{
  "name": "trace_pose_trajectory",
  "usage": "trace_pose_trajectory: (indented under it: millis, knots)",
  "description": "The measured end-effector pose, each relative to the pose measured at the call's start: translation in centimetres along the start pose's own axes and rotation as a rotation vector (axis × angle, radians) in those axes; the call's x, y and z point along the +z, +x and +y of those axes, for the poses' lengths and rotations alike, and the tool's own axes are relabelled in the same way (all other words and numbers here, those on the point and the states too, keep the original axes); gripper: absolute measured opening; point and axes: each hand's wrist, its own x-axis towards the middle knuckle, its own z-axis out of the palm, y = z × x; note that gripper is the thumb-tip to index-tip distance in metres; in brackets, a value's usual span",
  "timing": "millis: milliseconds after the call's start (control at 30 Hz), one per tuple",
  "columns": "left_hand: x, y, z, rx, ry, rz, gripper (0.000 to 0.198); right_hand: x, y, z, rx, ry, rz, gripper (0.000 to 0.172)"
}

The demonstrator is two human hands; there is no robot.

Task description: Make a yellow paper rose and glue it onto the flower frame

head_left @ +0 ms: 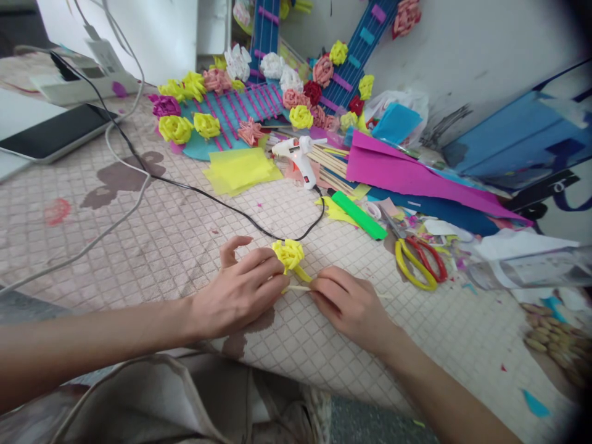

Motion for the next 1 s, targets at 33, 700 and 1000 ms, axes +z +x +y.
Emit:
trace_pose_trajectory:
  millis: [33,700,1000]
  knots:
    - [-0.01,-0.04,-0.02,0.001,-0.002,-0.003,0.016,-0.02,-0.01,0.03,0.001,-0.005,-0.002,0.018]
    - [-0.05,-0.15,-0.13,-0.018,-0.033,0.01,0.013,-0.14,-0.27,0.1,0.026,-0.016,-0.039,0.015]
    - [0.05,-0.01,0.01,-0.011,-0.024,-0.001,0.014,-0.16,-0.29,-0.06,0.054,-0.001,-0.032,0.016]
